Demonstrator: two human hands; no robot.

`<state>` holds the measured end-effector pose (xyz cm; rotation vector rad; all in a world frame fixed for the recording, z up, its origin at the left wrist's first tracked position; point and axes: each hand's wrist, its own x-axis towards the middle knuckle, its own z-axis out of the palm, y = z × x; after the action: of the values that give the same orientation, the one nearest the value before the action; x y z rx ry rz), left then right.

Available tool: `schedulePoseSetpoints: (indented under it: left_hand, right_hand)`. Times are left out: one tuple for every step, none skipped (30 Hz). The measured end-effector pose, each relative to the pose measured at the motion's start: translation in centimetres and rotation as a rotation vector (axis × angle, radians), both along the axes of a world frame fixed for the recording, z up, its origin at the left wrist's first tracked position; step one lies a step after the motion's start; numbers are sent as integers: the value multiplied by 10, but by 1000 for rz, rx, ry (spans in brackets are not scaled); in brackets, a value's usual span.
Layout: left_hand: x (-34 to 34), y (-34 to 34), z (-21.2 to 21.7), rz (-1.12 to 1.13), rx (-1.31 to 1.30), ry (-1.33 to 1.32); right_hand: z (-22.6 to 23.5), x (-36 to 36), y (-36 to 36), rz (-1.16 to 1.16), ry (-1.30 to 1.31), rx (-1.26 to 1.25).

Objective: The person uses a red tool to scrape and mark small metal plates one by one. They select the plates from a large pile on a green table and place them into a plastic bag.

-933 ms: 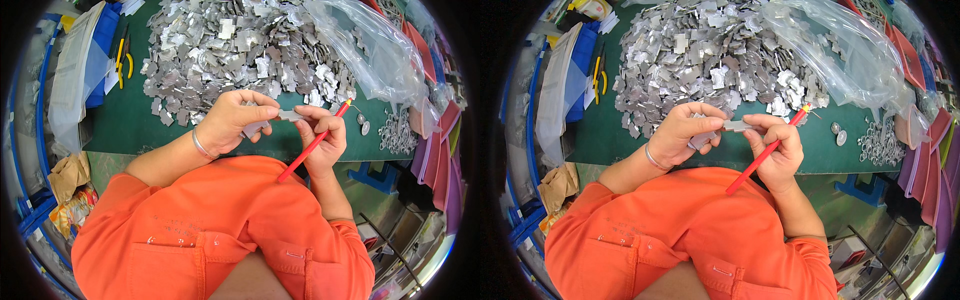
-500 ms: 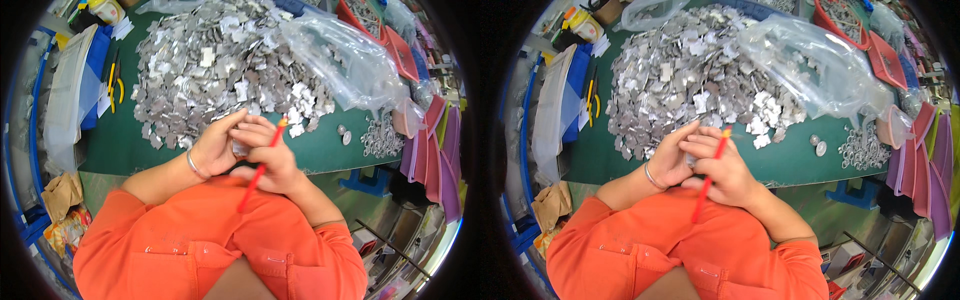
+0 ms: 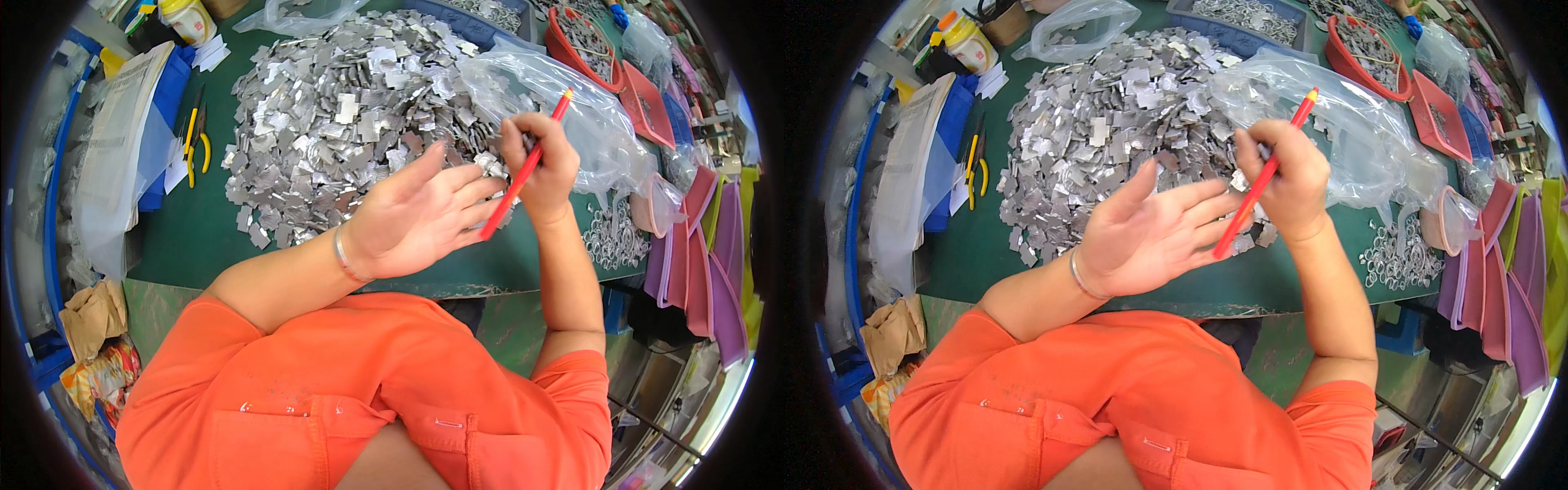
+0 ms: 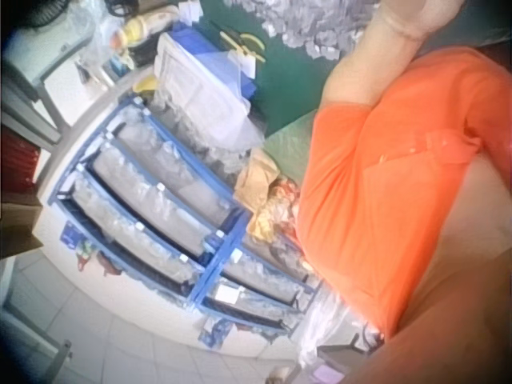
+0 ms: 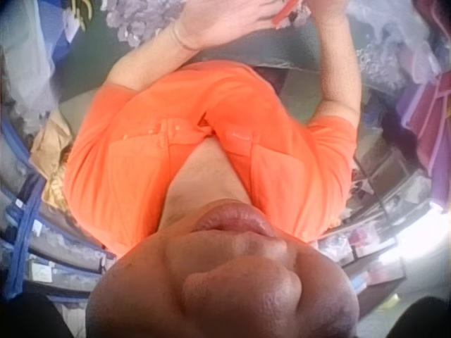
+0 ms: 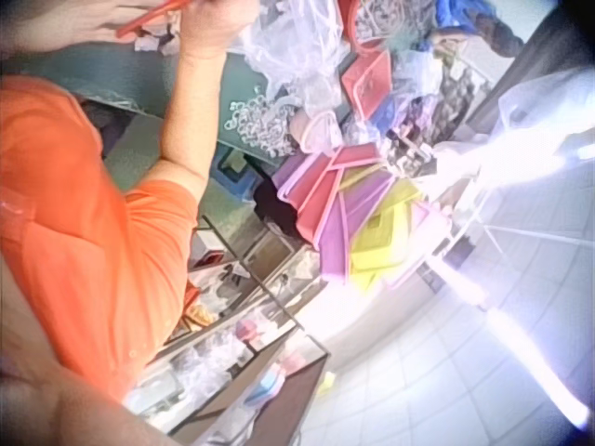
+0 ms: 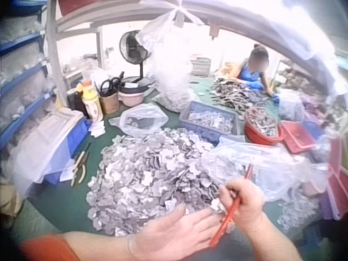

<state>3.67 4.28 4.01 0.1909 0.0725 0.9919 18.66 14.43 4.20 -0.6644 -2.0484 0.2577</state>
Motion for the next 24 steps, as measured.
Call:
schedulePoseSetpoints:
  left_hand:
    - [5, 9, 2, 11, 51, 0]
    - [7, 16, 4, 21, 108, -3]
    - [4, 17, 4, 18, 112, 85]
    - [3, 19, 2, 14, 115, 174]
    - [3, 22, 0, 8, 121, 264]
    - [0, 21, -7, 10, -46, 307]
    - [-3, 20, -9, 36, -51, 392]
    - [-6, 17, -11, 58, -61, 479]
    - [-10, 14, -12, 81, -72, 566]
    - [-13, 10, -14, 117, -133, 549]
    - [-17, 8, -17, 135, -126, 557]
    - [-22, 5, -20, 153, -119, 566]
    - [-29, 3, -23, 172, -111, 574]
    - [-37, 0, -26, 208, -136, 568]
    - [-43, -2, -28, 270, -97, 703]
    - [-47, -3, -29, 330, -56, 837]
    - [-49, -4, -27, 393, -11, 972]
    - [-42, 0, -27, 583, 190, 1219]
    - [-40, 9, -26, 714, 504, 1488]
    - [-40, 24, -25, 827, 840, 1738]
    - [-40, 38, -24, 940, 1200, 1965]
    - [-33, 49, -29, 920, 1234, 2076]
    - [-29, 54, -30, 835, 1250, 2193]
    - [-23, 59, -30, 750, 1271, 2297]
  right_hand:
    - [1, -3, -1, -37, 48, -143]
    - [1, -3, 0, -23, 20, -111]
    - [-1, -2, 2, -9, -6, -78]
    - [-1, 0, 4, 3, -33, -46]
    - [-1, 6, 12, -8, -51, 88]
    - [-1, 14, 21, -26, -67, 217]
    - [-1, 23, 32, -44, -83, 345]
    - [2, 31, 43, -146, -221, 438]
    - [10, 37, 54, -246, -362, 528]
    - [18, 41, 68, -242, -504, 653]
    - [19, 47, 74, -256, -488, 617]
    - [19, 51, 78, -269, -471, 582]
    - [19, 54, 80, -280, -453, 546]
    - [18, 54, 73, -280, -466, 393]
    - [18, 55, 65, -211, -480, 380]
    - [18, 54, 55, -142, -493, 366]
    - [19, 50, 46, -75, -503, 355]
    - [19, 40, 38, 8, -415, 397]
    - [13, 31, 30, 40, -350, 444]
    - [5, 24, 20, 84, -321, 387]
    - [-2, 14, 11, 133, -294, 339]
    - [-10, 5, 2, 122, -305, 276]
    - [-19, -2, -4, 105, -320, 216]
    - [-30, -5, -4, 88, -330, 181]
